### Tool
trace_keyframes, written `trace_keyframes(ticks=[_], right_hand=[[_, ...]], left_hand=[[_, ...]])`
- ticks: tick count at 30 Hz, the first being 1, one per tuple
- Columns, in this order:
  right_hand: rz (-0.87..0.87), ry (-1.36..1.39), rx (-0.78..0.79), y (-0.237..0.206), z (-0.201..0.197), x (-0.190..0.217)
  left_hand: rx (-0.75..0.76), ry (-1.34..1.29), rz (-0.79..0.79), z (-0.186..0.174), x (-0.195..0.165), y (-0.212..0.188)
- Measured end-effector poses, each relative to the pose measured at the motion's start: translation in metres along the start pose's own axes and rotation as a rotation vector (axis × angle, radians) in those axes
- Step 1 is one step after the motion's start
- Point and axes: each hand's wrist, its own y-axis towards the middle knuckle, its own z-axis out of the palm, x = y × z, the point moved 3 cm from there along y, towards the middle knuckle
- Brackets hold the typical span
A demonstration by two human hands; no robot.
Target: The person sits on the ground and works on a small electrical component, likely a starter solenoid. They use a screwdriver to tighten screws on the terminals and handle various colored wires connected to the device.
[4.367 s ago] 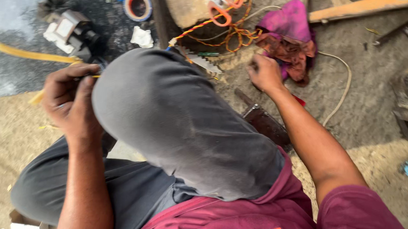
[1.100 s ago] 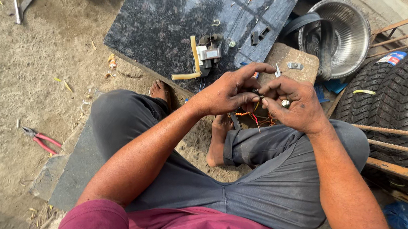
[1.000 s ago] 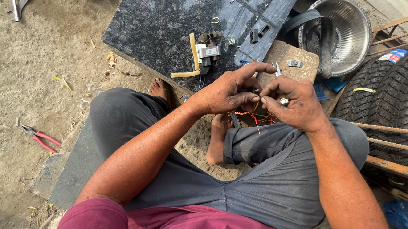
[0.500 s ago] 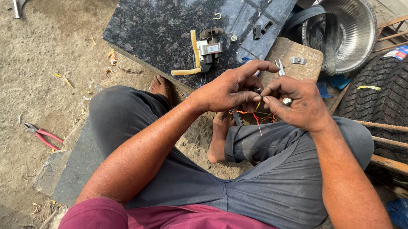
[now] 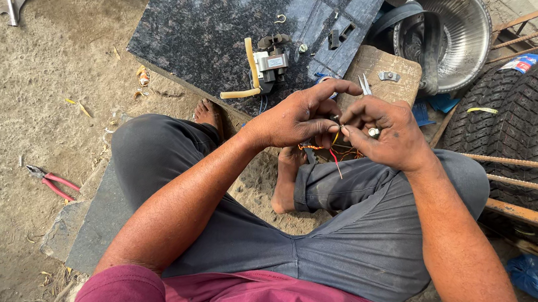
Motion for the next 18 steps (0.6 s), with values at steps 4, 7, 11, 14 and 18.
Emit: trace_keyframes(ticks=[4,7,11,14,18], right_hand=[[-0.021,-0.044,0.01,0.0006,0.0003,0.0005],[0.025,0.008,0.029,0.0003,0.0029,-0.0004],[-0.047,-0.017,0.008,0.0002,0.0011,0.0003],[-0.014,0.019,0.014,-0.0029,0.0023,-0.0014],[-0.022,0.065,0.011,-0.0043,0.0041,-0.0013]], left_hand=[[0.015,-0.001,0.014,0.0008,-0.0022,-0.0001],[0.001,0.046,-0.013,0.0015,-0.0018,0.0002],[0.013,-0.017,0.022,-0.001,-0.0018,-0.002],[0.028,-0.027,0.027,0.0004,-0.0001,-0.0032],[0.026,0.01,0.031,0.0008,0.0007,-0.0009]])
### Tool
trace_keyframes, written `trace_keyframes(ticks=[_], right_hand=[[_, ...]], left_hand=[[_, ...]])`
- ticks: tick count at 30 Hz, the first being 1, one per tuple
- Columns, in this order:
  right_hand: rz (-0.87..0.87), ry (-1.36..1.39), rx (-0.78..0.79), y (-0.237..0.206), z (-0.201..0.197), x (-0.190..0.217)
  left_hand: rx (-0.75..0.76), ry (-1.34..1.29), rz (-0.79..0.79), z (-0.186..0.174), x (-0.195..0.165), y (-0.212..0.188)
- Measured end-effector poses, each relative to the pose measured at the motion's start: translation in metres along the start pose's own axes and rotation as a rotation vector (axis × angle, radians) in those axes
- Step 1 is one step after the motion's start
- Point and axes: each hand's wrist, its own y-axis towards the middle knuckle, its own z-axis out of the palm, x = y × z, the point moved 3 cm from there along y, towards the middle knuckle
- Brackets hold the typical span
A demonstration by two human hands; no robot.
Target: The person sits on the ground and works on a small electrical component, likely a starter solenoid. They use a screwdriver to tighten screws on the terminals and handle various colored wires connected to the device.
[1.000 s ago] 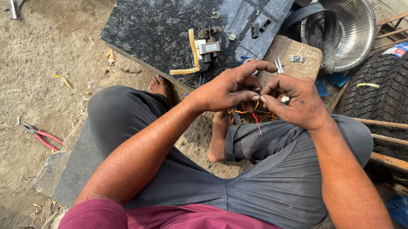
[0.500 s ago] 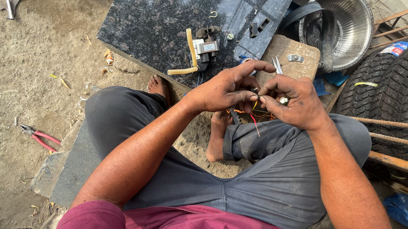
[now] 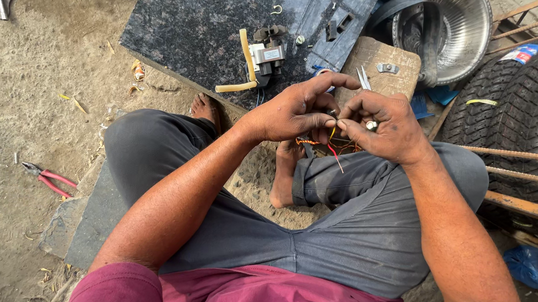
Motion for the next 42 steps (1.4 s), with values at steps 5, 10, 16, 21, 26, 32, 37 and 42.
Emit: trace_keyframes(ticks=[5,10,16,21,26,32,37,42], right_hand=[[0.01,-0.055,0.006,0.0,-0.002,0.001],[0.045,-0.015,0.028,0.001,0.0,0.0],[-0.01,-0.103,0.012,0.0,-0.002,0.002],[0.03,-0.023,0.04,0.0,0.001,0.002],[0.013,-0.09,0.046,0.0,0.003,-0.003],[0.047,-0.058,-0.216,0.0,-0.006,-0.021],[0.272,0.661,-0.484,-0.002,-0.043,-0.034],[0.017,0.538,-0.392,0.002,-0.06,0.013]], left_hand=[[0.01,-0.054,-0.015,0.001,0.001,-0.001],[0.016,-0.07,-0.022,0.003,0.002,0.0],[0.02,-0.055,0.004,0.001,0.003,0.0],[0.023,-0.067,0.033,0.003,0.005,-0.001],[0.02,-0.098,-0.016,0.004,0.007,-0.003],[-0.164,-0.239,-0.069,-0.004,0.013,0.0],[-0.269,-0.273,-0.098,-0.013,0.028,-0.004],[-0.267,-0.237,-0.045,-0.015,0.038,-0.002]])
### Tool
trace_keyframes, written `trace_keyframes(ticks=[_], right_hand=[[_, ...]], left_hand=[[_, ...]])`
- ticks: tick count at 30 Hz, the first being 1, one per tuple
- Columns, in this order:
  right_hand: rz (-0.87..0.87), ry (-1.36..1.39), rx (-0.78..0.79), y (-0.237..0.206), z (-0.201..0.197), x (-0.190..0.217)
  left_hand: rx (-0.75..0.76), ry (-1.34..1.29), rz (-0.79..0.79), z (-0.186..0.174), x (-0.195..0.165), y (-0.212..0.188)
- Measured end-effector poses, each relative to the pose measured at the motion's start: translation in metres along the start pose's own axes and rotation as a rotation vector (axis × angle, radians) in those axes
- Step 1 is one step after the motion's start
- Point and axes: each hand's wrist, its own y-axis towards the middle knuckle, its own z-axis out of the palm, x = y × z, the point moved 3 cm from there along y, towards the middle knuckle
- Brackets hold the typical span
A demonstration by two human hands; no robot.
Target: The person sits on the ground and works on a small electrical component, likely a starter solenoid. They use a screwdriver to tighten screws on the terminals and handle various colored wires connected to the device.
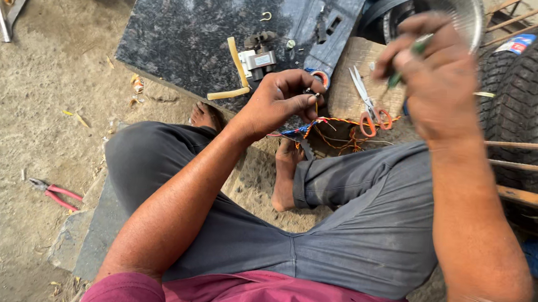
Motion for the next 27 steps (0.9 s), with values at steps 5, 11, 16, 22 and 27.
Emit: trace_keyframes(ticks=[5,11,16,22,27], right_hand=[[-0.08,0.04,-0.208,0.023,0.028,0.012],[-0.099,-0.022,0.007,0.038,0.052,-0.029],[-0.156,-0.059,0.116,0.045,0.051,-0.043],[-0.122,-0.027,0.128,0.05,0.05,-0.047],[-0.158,-0.032,0.138,0.049,0.049,-0.047]], left_hand=[[-0.07,0.1,0.02,-0.003,-0.007,0.008],[-0.181,0.225,-0.047,-0.022,-0.015,0.014],[-0.146,0.163,-0.049,-0.024,-0.013,0.022],[-0.088,0.106,-0.049,-0.022,-0.01,0.027],[-0.089,0.085,-0.045,-0.021,-0.006,0.028]])
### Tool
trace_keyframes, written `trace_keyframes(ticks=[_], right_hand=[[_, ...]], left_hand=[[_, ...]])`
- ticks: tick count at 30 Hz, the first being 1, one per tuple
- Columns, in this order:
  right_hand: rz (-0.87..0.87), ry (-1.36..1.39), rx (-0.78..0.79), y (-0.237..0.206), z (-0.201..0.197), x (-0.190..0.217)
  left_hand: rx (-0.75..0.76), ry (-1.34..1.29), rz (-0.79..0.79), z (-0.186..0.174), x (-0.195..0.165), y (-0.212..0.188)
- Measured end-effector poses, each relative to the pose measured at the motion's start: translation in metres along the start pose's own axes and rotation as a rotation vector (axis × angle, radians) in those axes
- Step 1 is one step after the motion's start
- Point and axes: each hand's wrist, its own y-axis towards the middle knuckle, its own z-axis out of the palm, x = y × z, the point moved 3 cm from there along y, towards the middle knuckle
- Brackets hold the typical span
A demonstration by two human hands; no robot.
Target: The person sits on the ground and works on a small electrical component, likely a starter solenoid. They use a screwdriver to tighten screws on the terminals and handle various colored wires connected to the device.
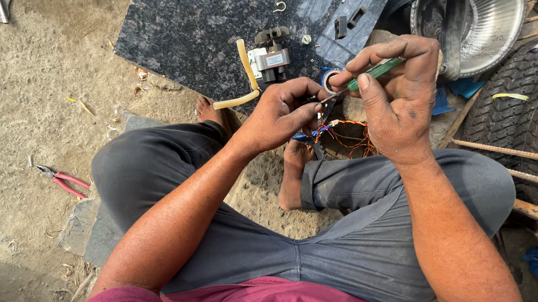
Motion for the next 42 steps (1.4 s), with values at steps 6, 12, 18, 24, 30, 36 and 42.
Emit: trace_keyframes(ticks=[6,12,18,24,30,36,42], right_hand=[[-0.061,-0.355,0.106,0.003,-0.007,0.007],[-0.09,-0.48,0.153,-0.002,-0.008,0.011],[-0.105,-0.613,0.142,-0.005,-0.003,0.016],[-0.058,-0.483,0.166,-0.005,-0.003,0.009],[-0.035,-0.378,0.125,-0.009,-0.001,0.002],[-0.05,-0.41,0.078,-0.011,0.003,0.001],[-0.037,-0.272,0.111,-0.01,0.003,0.001]], left_hand=[[-0.066,0.087,-0.02,-0.001,0.002,-0.001],[-0.067,0.199,0.067,0.001,0.001,-0.008],[-0.093,0.186,0.071,0.003,0.002,-0.015],[-0.098,0.234,0.09,0.003,0.007,-0.013],[-0.156,0.252,0.125,0.001,0.008,-0.015],[-0.179,0.228,0.143,0.002,0.005,-0.019],[-0.148,0.219,0.127,-0.002,0.005,-0.016]])
